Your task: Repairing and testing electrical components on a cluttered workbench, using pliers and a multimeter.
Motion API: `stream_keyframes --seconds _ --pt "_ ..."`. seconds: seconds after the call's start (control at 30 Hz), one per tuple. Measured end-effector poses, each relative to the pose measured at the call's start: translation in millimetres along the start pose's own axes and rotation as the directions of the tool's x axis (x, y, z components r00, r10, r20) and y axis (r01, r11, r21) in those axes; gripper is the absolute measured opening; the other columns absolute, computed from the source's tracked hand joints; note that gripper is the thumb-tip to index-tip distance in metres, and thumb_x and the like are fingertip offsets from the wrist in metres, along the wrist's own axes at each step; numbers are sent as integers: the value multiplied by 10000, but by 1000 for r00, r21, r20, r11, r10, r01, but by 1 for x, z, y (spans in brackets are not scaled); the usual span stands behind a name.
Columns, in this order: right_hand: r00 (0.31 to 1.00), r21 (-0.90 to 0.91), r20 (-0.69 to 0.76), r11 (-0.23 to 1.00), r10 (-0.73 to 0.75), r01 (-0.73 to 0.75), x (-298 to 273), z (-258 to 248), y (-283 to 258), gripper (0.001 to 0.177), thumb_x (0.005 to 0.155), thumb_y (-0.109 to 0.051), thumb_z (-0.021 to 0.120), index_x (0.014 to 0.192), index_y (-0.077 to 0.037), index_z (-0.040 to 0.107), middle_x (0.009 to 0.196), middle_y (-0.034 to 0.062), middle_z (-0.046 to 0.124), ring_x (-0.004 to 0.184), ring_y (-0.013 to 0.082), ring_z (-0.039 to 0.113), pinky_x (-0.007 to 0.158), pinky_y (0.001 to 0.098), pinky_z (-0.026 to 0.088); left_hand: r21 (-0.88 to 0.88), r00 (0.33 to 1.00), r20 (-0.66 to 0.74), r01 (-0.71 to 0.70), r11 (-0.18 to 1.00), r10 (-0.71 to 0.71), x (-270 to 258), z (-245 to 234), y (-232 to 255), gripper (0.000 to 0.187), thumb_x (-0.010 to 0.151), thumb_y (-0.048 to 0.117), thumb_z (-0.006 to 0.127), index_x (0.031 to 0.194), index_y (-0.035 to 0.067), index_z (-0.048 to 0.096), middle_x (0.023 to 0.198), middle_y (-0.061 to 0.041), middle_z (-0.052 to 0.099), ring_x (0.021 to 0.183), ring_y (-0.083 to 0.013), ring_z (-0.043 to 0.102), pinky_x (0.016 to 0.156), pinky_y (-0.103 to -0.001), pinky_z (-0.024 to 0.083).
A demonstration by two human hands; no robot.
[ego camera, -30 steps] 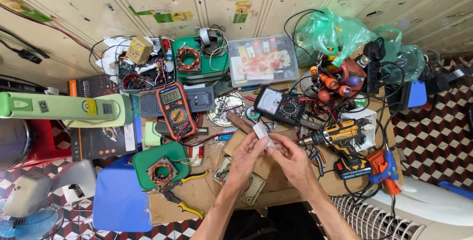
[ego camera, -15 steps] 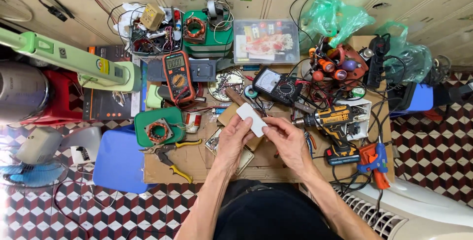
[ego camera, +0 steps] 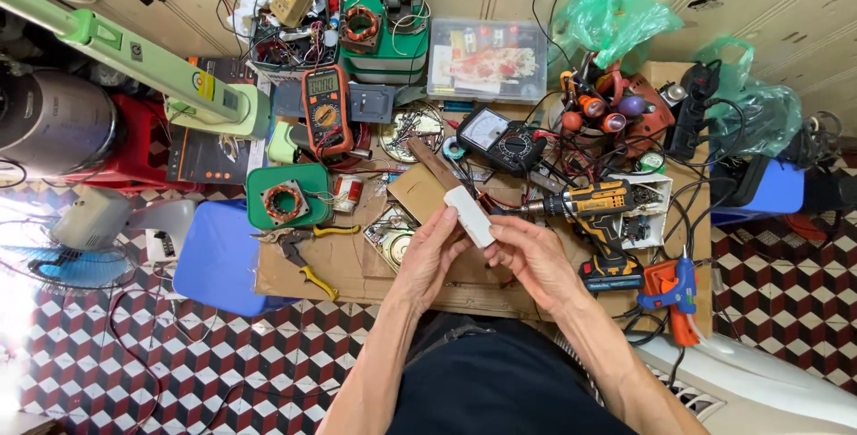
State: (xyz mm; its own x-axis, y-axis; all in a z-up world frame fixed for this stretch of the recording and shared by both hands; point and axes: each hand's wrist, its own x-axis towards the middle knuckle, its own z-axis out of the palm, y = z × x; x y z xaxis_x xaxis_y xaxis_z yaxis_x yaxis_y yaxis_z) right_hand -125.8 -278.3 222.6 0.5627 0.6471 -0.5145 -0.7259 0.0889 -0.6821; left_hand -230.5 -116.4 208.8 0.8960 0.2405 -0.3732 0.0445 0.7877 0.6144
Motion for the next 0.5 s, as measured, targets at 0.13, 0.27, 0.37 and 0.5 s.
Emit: stream_keyframes --seconds 0.13,0.27,0.37,0.5 --pt "1000 -38 22 999 17 -16 -13 4 -9 361 948 -108 648 1237 107 646 977 119 722 751 147 682 684 272 579 -20 997 55 -45 999 46 -5 14 2 433 1042 281 588 1424 78 564 1263 -47 678 1147 -152 623 967 -323 520" --pt "986 -465 -49 877 -159 119 -31 25 -17 373 932 -165 670 1258 15 665 981 105 715 752 144 676 617 278 544 -95 996 7 -86 992 87 -6 15 -11 502 1014 245 615 1481 107 493 1264 -51 653 1149 -152 625 976 -340 525" --pt "919 -730 22 622 -394 284 -38 34 -17 365 918 -160 710 1253 -19 678 1051 87 695 793 141 664 656 263 537 -135 991 -42 -135 982 131 -8 21 -16 525 1002 218 639 1476 86 456 1240 -52 641 1145 -169 628 994 -374 538" --pt "823 -831 135 390 -551 397 -43 46 -24 302 919 -122 713 1203 -20 709 1153 87 712 888 153 697 720 262 554 -118 978 -74 -204 972 197 -8 28 -22 526 986 180 662 1443 68 425 1225 -58 629 1137 -181 627 994 -393 548"
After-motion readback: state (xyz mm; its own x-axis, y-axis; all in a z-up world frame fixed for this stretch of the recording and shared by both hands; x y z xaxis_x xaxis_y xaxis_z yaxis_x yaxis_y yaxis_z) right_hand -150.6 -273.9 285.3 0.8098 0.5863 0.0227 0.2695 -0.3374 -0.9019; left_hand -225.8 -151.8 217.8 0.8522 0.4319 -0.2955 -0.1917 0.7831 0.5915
